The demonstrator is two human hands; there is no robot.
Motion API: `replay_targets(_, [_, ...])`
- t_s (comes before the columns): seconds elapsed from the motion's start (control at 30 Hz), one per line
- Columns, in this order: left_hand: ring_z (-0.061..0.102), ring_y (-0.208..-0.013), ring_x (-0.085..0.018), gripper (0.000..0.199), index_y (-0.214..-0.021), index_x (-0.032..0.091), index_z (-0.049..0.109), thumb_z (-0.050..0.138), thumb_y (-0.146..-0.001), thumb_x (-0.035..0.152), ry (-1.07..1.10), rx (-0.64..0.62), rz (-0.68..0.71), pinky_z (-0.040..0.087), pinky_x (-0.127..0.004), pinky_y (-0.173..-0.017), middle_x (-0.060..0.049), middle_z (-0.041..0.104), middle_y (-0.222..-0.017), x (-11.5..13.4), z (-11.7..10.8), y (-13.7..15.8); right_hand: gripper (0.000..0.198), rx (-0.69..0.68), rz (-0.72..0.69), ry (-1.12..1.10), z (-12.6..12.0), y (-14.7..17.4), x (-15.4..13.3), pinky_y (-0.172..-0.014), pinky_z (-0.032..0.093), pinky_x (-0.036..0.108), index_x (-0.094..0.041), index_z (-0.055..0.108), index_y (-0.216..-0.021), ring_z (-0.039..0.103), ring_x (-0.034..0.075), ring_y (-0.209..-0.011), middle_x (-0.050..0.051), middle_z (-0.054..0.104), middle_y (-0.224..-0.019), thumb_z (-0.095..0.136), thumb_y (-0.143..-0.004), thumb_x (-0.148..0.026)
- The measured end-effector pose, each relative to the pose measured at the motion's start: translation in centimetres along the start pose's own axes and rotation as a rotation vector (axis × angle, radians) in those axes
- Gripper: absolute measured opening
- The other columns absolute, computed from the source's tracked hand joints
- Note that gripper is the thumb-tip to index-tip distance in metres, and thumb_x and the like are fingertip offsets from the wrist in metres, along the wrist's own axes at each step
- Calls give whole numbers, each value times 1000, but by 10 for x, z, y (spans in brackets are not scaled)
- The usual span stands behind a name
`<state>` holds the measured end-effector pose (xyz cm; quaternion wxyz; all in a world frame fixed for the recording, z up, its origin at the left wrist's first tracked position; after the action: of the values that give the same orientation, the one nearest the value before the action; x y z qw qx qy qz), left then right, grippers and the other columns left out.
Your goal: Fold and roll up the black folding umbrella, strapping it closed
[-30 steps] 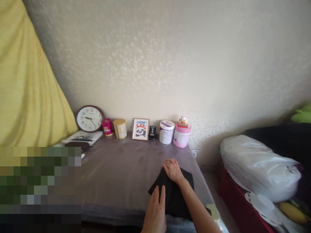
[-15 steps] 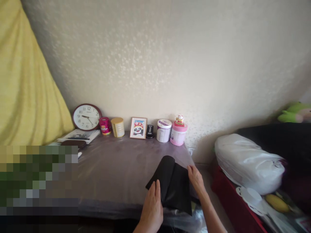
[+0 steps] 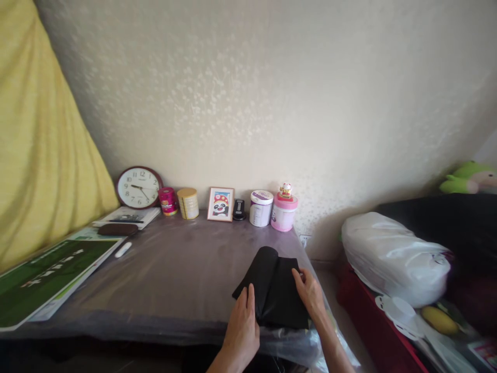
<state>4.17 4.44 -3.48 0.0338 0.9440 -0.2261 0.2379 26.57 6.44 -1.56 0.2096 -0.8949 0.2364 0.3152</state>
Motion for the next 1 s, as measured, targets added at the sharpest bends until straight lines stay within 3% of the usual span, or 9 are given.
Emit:
replay_targets(0.17, [26,-134,-23,78,-140,6,6,36,-68,0,-10,2,1,28,-34,-108,-18,25,-146,0,0,0,33,-43,-51,-76,0,-3,-7,-67,43,31,-18,63,-85,63,25,-79,8,67,-79,47,-76,-46])
replay_targets(0.33, [25,-134,-24,79,-140,5,7,37,-67,-2,-11,-14,-12,28,-35,-108,-19,23,-146,1,0,0,33,-206,-62,-408,-1,-4,-36,-52,41,27,-18,60,-68,58,20,-63,3,63,-64,48,-76,-48])
replay_targets(0.53, [22,-135,-24,81,-140,3,8,39,-65,-2,-50,-50,-33,25,-35,-110,-20,21,-146,4,-2,0,35,-278,-35,-677,20,-10,-77,-51,41,26,-15,62,-77,56,18,-61,1,61,-63,55,-72,-49])
replay_targets(0.8, [22,-135,-24,80,-138,2,16,41,-63,-1,-72,-28,-21,23,-34,-111,-19,23,-146,4,-1,-2,33,-191,-43,-398,68,-24,-75,-58,46,27,-13,64,-91,61,20,-68,5,66,-71,55,-73,-39])
replay_targets(1.0, [28,-133,-24,69,-134,4,30,41,-66,6,-88,-26,-34,27,-35,-109,-17,30,-143,0,0,-3,30,-252,-40,-302,85,-25,-73,-54,46,25,-14,59,-98,63,18,-64,4,67,-72,56,-75,-33])
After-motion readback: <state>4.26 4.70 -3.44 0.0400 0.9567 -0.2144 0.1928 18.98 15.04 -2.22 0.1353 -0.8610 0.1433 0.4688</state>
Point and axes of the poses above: each hand's wrist, its own y-axis away from the middle knuckle, its own z-axis out of the palm, x = y × z, the point moved 3 cm from there along -y, towards the middle knuckle
